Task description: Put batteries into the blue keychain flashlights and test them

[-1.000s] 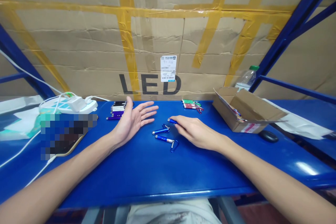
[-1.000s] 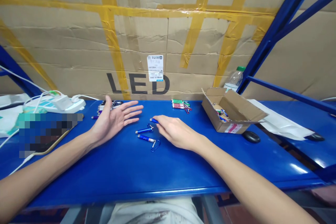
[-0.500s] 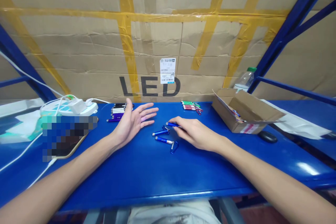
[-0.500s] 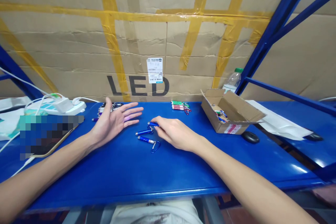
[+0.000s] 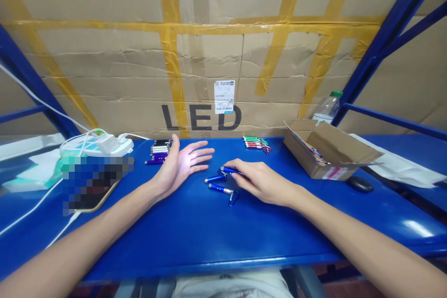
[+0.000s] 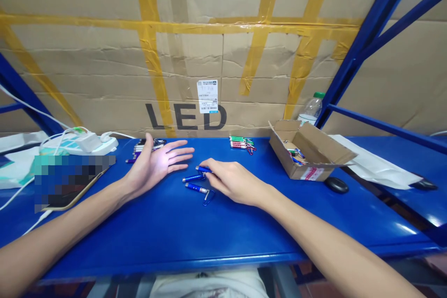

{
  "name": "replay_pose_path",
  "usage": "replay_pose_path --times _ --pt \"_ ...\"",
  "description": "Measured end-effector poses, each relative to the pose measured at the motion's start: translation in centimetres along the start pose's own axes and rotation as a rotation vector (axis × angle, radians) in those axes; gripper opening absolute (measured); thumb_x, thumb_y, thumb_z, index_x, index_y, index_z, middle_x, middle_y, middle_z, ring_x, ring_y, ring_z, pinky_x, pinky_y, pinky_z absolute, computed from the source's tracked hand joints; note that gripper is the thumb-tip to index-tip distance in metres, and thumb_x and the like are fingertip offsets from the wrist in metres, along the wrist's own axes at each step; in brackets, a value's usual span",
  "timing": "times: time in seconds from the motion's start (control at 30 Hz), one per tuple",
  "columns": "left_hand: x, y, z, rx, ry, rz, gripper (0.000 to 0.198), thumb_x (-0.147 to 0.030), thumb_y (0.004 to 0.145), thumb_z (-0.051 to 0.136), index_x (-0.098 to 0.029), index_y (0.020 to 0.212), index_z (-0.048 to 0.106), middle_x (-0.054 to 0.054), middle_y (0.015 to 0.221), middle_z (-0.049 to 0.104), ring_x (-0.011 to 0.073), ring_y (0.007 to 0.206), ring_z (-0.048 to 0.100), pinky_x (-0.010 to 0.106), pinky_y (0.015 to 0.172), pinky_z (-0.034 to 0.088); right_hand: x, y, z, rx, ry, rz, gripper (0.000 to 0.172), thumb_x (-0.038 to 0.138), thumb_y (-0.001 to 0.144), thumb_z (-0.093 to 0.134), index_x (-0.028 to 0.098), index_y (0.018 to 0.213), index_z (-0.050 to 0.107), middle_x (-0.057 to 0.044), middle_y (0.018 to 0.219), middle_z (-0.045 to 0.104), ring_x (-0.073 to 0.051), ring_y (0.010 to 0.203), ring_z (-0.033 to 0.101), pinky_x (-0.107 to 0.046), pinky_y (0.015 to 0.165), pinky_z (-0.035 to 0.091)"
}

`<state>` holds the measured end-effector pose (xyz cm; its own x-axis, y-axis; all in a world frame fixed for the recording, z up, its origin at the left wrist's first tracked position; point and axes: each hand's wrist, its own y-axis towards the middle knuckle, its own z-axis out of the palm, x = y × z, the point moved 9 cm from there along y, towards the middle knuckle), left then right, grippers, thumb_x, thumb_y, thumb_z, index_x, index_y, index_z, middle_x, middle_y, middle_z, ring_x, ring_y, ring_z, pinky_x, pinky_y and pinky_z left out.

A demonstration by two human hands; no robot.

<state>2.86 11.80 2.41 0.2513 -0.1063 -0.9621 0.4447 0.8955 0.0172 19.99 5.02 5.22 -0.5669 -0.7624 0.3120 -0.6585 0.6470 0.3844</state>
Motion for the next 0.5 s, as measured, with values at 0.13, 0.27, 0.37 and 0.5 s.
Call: replay_pose_path --times 0.13,0.27,0.37,0.5 --pt "0.0 0.05 0.02 -0.005 -0.003 -0.006 0.098 -0.088 0.098 0.023 -0.015 0.151 0.059 0.022 0.153 0.063 0.0405 0.145 0.054 0.054 0.116 0.045 0.32 -0.09 0.29 0.012 0.009 -0.018 0.027 0.027 0.114 0.045 0.021 0.137 0.056 -0.01 0.12 0.076 -0.022 0.099 0.076 -0.033 0.086 0.057" --pt "0.13 0.09 0.09 0.015 -0.004 -0.005 0.098 -0.088 0.098 0.019 -0.016 0.151 0.058 0.021 0.154 0.063 0.0392 0.145 0.055 0.054 0.117 0.044 0.21 -0.1 0.36 0.009 0.006 -0.013 0.029 0.028 0.114 0.045 0.02 0.14 0.055 -0.01 0.122 0.076 -0.023 0.103 0.076 -0.035 0.089 0.057" --pt "0.31 0.07 0.1 0.029 0.002 -0.009 0.098 -0.088 0.098 0.017 -0.016 0.152 0.058 0.021 0.154 0.063 0.0389 0.145 0.055 0.054 0.117 0.044 0.04 -0.08 0.16 0.001 -0.008 0.006 0.029 0.029 0.114 0.045 0.021 0.14 0.055 -0.01 0.122 0.077 -0.024 0.102 0.077 -0.035 0.088 0.057" --pt "0.46 0.0 0.15 0.04 0.016 -0.016 0.097 -0.088 0.099 0.018 -0.016 0.151 0.058 0.021 0.154 0.063 0.0391 0.144 0.055 0.054 0.117 0.044 0.05 -0.1 0.05 0.009 -0.01 0.015 0.028 0.029 0.114 0.045 0.021 0.138 0.057 -0.01 0.121 0.077 -0.024 0.098 0.077 -0.035 0.085 0.056"
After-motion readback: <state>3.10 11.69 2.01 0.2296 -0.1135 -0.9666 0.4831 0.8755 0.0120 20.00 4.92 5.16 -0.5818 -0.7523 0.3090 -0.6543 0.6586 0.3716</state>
